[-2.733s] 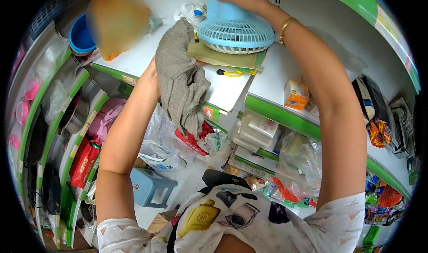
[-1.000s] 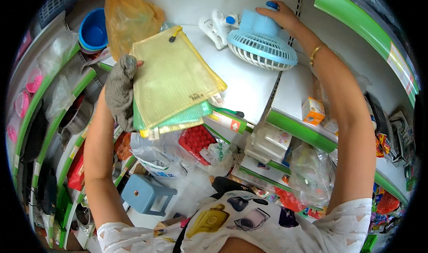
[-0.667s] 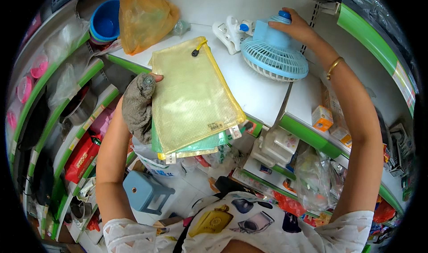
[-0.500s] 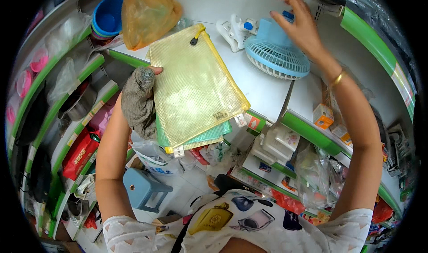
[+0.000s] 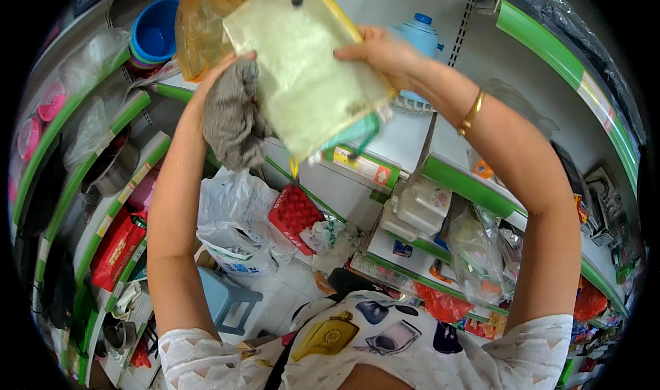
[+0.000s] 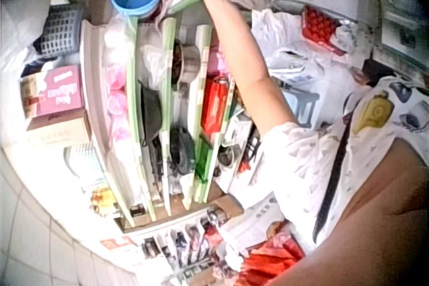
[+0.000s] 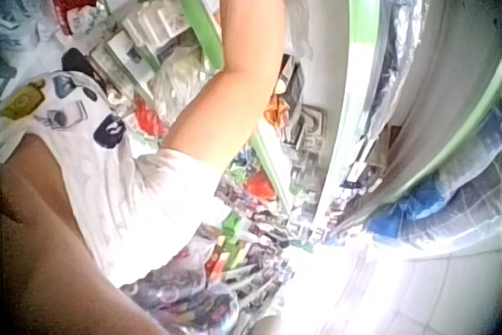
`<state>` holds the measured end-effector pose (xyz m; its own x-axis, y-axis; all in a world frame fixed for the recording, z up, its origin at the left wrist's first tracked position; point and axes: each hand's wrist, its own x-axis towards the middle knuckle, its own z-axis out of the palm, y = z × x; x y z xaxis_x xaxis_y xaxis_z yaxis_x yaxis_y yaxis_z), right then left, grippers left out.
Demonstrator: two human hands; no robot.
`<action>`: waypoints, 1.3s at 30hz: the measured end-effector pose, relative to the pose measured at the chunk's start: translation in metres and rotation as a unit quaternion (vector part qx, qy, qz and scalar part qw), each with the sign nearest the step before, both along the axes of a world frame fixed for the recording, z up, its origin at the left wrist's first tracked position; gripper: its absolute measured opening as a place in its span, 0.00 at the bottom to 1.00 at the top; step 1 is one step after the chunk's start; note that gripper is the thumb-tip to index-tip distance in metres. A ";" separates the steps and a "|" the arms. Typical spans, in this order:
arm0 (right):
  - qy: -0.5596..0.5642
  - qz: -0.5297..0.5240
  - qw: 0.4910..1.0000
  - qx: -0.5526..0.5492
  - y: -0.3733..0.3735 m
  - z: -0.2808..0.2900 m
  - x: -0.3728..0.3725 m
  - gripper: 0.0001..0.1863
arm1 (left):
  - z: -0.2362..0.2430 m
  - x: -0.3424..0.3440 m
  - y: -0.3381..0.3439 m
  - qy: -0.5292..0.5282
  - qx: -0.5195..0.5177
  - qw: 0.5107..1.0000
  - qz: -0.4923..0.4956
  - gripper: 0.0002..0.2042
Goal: The person organizes items on store shelves by picking up various objects, wiping them with a cloth, and placing them back. They handle a small fan, a yellow plastic item, and packaged goods, moving items aside to reach others.
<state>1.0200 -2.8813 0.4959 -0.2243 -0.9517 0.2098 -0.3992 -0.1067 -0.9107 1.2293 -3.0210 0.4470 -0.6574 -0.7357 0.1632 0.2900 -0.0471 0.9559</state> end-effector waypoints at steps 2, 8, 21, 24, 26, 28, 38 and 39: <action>0.149 -0.048 0.987 -0.045 -0.007 0.027 -0.004 0.18 | 0.013 0.005 -0.022 -0.067 -0.121 0.990 0.031 0.22; 0.493 -0.104 0.864 -0.016 -0.006 0.077 0.016 0.23 | -0.002 0.008 -0.080 -0.088 -0.177 0.980 0.004 0.24; 0.442 -0.094 0.845 0.287 -0.004 0.060 0.012 0.27 | -0.006 -0.028 -0.046 -0.223 -0.305 0.922 -0.082 0.32; 0.436 -0.074 0.836 0.324 -0.020 0.053 -0.006 0.27 | -0.006 -0.027 -0.058 -0.250 -0.300 0.916 -0.089 0.30; 0.452 -0.076 0.834 0.309 -0.010 0.056 -0.013 0.26 | -0.013 -0.031 -0.061 -0.231 -0.324 0.916 -0.060 0.28; 0.470 -0.096 0.835 0.270 0.011 0.066 -0.007 0.25 | -0.020 -0.033 -0.063 -0.208 -0.317 0.923 -0.056 0.27; 0.701 -0.174 0.654 -0.226 0.071 0.082 -0.024 0.20 | -0.009 -0.038 -0.048 -0.167 -0.236 0.944 -0.160 0.17; 0.736 -0.164 0.593 -0.282 0.071 0.083 -0.027 0.19 | -0.005 -0.045 -0.049 -0.172 -0.331 0.913 -0.164 0.15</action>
